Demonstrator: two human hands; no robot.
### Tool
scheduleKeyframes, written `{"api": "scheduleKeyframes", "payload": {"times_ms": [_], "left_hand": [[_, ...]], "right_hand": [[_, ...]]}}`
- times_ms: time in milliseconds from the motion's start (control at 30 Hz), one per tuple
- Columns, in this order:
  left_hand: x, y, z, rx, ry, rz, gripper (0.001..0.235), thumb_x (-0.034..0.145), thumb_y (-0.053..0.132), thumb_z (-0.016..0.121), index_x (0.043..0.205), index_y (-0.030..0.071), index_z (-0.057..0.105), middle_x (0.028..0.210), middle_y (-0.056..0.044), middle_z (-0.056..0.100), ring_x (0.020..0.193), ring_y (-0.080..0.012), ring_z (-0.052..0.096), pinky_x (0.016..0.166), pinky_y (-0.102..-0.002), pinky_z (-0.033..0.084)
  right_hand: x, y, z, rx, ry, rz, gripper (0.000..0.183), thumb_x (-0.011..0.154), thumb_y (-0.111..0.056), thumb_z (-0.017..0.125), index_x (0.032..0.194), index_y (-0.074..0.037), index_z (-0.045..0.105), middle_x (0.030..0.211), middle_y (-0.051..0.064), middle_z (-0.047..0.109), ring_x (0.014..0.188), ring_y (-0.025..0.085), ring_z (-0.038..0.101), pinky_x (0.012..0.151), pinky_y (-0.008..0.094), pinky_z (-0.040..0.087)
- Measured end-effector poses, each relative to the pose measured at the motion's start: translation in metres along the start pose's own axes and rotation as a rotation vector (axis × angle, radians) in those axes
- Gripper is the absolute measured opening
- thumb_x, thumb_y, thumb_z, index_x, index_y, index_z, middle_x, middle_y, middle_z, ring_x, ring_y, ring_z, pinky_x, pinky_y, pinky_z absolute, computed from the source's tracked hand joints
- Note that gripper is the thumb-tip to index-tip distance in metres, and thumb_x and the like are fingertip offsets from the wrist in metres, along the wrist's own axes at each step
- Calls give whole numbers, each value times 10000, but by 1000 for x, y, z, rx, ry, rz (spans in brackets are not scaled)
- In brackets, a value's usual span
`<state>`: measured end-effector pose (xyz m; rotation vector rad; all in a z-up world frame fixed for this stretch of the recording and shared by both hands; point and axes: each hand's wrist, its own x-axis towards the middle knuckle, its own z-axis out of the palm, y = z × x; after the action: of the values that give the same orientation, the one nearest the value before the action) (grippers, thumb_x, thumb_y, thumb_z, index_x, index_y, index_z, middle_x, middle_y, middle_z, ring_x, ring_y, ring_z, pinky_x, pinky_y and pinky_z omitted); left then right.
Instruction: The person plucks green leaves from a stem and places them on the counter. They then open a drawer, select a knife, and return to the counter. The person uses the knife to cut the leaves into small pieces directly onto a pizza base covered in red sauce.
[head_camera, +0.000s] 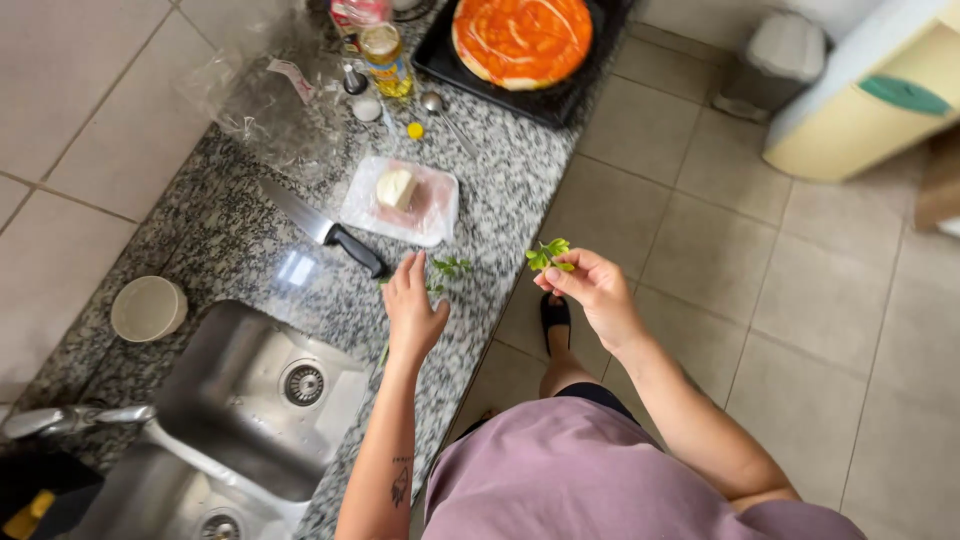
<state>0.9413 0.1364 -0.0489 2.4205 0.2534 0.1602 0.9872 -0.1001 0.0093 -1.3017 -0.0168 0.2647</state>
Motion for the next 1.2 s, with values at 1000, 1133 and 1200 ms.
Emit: {"api": "scheduleKeyframes", "payload": {"times_ms": [1000,1133,1200], "left_hand": [[165,154,1,-581,745,-205,111,788,199,728,886,248,748,810,35,635,707,-46,489,681,-196,385],[155,156,-17,-586,753,-175,109,821,165,700,912,201,747,827,-11,679,742,-117,609,746,-234,450],[148,155,-24,-599,705,-182,131,892,223,624,954,189,734,878,-17,702,781,-164,647,775,-276,465]], "right_hand": [[267,-45,30,-86,-818,303,189,830,-100,686,992,-9,652,823,54,683,742,70,640,739,213,536],[260,-55,44,-177,-787,209,138,783,-57,738,903,-15,684,742,46,671,707,54,619,705,210,534],[256,-66,52,-410,-807,-269,114,751,-140,790,830,-94,721,713,36,649,721,113,613,731,264,502]]}}
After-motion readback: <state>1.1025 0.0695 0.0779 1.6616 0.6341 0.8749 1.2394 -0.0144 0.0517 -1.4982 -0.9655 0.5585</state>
